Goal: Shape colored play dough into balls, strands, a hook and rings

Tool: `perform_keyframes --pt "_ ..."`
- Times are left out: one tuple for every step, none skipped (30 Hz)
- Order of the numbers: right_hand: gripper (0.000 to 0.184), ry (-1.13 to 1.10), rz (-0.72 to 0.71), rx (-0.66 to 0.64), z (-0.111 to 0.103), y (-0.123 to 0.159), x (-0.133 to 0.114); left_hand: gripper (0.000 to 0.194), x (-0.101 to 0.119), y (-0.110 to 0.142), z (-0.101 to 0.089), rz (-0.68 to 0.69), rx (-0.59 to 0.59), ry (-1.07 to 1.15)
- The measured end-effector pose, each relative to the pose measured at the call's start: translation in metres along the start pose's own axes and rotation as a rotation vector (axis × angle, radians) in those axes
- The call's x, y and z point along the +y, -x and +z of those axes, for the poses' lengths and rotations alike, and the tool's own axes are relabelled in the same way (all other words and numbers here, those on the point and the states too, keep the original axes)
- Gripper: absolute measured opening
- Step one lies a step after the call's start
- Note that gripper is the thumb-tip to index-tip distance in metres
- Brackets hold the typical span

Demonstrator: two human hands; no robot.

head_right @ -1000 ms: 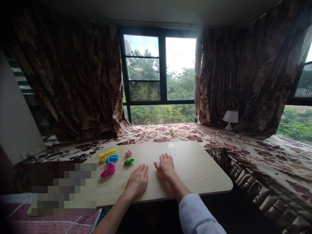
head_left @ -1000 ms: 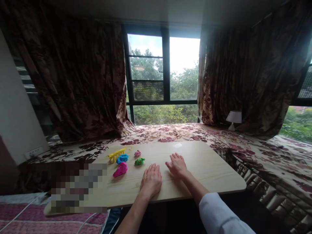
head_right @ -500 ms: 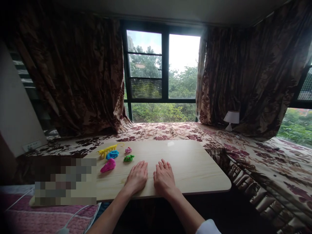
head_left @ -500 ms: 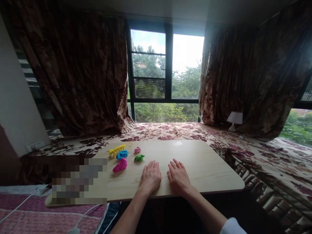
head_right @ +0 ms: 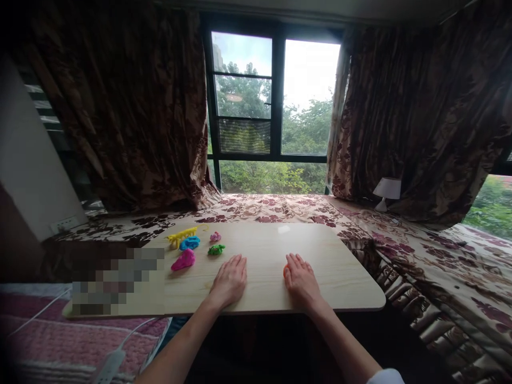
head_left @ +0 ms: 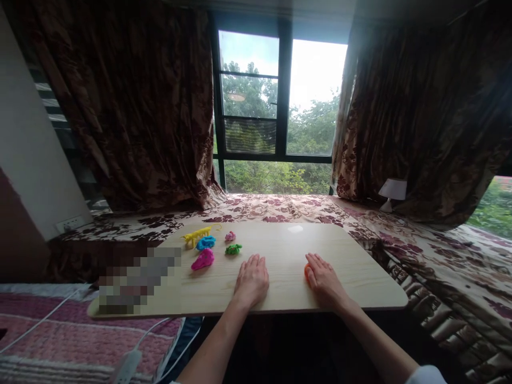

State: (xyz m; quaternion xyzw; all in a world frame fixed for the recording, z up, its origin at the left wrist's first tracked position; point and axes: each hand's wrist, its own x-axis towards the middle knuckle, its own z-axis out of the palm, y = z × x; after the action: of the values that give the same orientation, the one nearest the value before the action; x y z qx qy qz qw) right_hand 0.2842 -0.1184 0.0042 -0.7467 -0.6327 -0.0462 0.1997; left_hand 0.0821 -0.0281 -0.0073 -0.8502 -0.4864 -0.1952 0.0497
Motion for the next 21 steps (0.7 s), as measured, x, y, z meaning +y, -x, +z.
perform_keyframes --pt "0.047 0.0 -0.031 0.017 0.001 0.008 -0.005 0.044 0.001 0.0 0.0 -0.005 -0.004 -0.002" --pt "0.047 0.0 -0.059 0.028 0.003 0.013 -0.012 0.044 0.001 0.0 -0.001 -0.01 -0.01 -0.005" --pt "0.046 0.0 -0.085 0.032 0.005 0.015 -0.021 0.044 0.002 0.0 -0.001 -0.012 -0.018 -0.007" --pt "0.044 0.001 -0.107 0.037 0.007 0.014 -0.031 0.044 0.002 -0.001 -0.001 -0.011 -0.025 -0.009" --pt "0.043 0.001 -0.135 0.042 0.01 0.01 -0.041 0.044 0.002 -0.001 -0.002 -0.006 -0.029 -0.009" --pt "0.042 0.001 -0.155 0.053 0.013 0.002 -0.05 0.043 0.002 -0.002 -0.002 0.001 -0.029 -0.01" --pt "0.042 0.003 -0.163 0.066 0.015 -0.007 -0.059 0.043 0.002 -0.002 -0.002 0.009 -0.028 -0.011" --pt "0.042 0.005 -0.157 0.073 0.017 -0.018 -0.064 0.043 0.002 -0.003 -0.002 0.015 -0.028 -0.012" --pt "0.043 0.005 -0.126 0.07 0.018 -0.029 -0.068 0.043 0.002 -0.004 -0.001 0.018 -0.028 -0.012" --pt "0.044 0.0 -0.075 0.056 0.019 -0.041 -0.068 0.043 0.001 -0.004 -0.001 0.019 -0.028 -0.013" --pt "0.045 -0.009 -0.019 0.033 0.018 -0.053 -0.065 0.043 0.001 -0.004 -0.001 0.02 -0.029 -0.014" --pt "0.046 -0.015 0.022 0.016 0.017 -0.062 -0.059 0.043 0.001 -0.004 -0.001 0.02 -0.03 -0.015" --pt "0.047 -0.02 0.053 0.0 0.015 -0.07 -0.051 0.043 0.0 -0.004 -0.002 0.023 -0.031 -0.016" --pt "0.048 -0.024 0.074 -0.013 0.013 -0.075 -0.042 0.043 0.0 -0.004 -0.002 0.027 -0.028 -0.016" --pt "0.047 -0.026 0.084 -0.022 0.01 -0.077 -0.033 0.043 -0.001 -0.004 -0.001 0.033 -0.025 -0.016" --pt "0.046 -0.028 0.089 -0.03 0.007 -0.075 -0.024 0.043 -0.001 -0.003 -0.001 0.038 -0.019 -0.015" --pt "0.045 -0.028 0.088 -0.036 0.005 -0.07 -0.015 0.043 -0.001 -0.003 -0.001 0.041 -0.013 -0.014" --pt "0.044 -0.029 0.079 -0.039 0.002 -0.061 -0.009 0.043 -0.002 -0.002 0.0 0.04 -0.006 -0.011" --pt "0.044 -0.029 0.058 -0.037 0.0 -0.05 -0.005 0.043 -0.002 -0.001 0.001 0.035 0.001 -0.009" --pt "0.044 -0.029 0.033 -0.034 -0.001 -0.036 -0.002 0.043 -0.002 -0.001 0.001 0.027 0.006 -0.006" --pt "0.044 -0.03 -0.014 -0.023 -0.002 -0.022 -0.003 0.043 -0.001 0.0 0.002 0.018 0.009 -0.003"
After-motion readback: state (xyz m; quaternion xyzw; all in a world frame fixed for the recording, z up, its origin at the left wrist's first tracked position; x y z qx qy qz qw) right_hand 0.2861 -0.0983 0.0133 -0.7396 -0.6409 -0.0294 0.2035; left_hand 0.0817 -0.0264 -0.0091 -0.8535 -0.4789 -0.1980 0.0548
